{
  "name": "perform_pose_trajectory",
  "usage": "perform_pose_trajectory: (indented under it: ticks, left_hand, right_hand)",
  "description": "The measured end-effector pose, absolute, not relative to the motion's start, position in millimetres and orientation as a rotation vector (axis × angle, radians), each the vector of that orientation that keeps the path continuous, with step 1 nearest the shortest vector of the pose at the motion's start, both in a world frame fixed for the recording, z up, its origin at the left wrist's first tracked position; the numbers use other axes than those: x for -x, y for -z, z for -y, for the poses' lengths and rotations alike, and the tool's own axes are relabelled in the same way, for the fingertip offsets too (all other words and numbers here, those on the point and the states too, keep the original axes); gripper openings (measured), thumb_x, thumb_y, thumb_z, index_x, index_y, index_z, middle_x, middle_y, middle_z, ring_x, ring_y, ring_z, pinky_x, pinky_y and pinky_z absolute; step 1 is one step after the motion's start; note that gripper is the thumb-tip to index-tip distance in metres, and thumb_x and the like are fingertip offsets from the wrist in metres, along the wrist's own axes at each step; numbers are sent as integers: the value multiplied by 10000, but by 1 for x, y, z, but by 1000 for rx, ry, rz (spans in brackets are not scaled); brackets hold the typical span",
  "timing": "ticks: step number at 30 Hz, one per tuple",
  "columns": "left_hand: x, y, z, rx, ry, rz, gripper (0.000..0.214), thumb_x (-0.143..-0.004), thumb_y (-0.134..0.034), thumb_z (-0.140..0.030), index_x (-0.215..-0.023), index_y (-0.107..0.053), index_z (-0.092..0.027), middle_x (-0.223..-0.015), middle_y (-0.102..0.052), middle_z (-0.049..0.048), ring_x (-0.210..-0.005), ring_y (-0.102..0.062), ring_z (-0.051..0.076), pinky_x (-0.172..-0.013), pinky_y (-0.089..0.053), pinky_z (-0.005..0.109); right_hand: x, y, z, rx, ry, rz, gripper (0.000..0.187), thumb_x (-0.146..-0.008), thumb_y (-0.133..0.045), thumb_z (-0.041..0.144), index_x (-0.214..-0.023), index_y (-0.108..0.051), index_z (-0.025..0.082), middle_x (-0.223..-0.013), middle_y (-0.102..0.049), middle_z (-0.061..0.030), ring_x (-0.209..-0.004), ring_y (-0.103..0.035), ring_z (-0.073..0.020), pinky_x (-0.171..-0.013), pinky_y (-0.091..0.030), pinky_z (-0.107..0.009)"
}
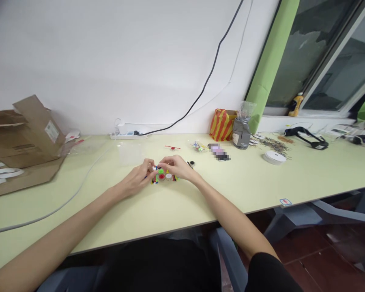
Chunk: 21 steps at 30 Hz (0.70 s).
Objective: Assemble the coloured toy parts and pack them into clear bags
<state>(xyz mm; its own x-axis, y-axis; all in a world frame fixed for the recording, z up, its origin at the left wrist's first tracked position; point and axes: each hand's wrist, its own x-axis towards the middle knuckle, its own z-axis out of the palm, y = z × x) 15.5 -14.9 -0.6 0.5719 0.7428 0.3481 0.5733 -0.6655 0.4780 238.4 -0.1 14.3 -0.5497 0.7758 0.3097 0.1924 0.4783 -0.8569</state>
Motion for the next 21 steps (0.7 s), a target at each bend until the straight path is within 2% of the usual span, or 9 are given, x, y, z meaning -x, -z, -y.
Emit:
perform_pose_trajectory:
  ticks: [5,17,19,21]
  left_hand:
    - [-17,0,18,-2492,-737,-1081,227,-1008,-426,-445,-1077,-376,-235,-830,-610,5,-734,-602,202,-690,-416,308]
    - [-16,2,15,-2459,-698,-1084,286,-982,-458,-494,-1058,-377,-231,-846,-629,19,-746,-623,214,-683,-433,321]
    - [-18,1,15,-2484,-711,-1073,314,-968,-487,-498,-1097,-387,-230,-885,-631,29,-774,-624,216,-695,-437,321]
    - [-19,-2,16,-2538,-741,-1051,397,-956,-513,-488,-1217,-375,-223,-872,-616,16,-775,-608,211,-717,-435,321]
  right_hand:
    - [-226,-6,6,745,-1256,1928,393,-866,-652,540,-921,-627,152,-683,-637,1,-483,-439,-77,-458,-348,-208]
    - [-223,-5,9,720,-1349,1873,401,-820,-689,553,-927,-615,174,-662,-612,26,-500,-436,-77,-467,-335,-203]
    - [-225,-9,8,740,-1326,1901,403,-812,-693,552,-919,-626,169,-639,-590,33,-505,-444,-81,-486,-352,-208]
    - [-233,-17,4,795,-1224,1959,383,-804,-705,522,-907,-645,158,-622,-568,35,-535,-473,-90,-519,-375,-211]
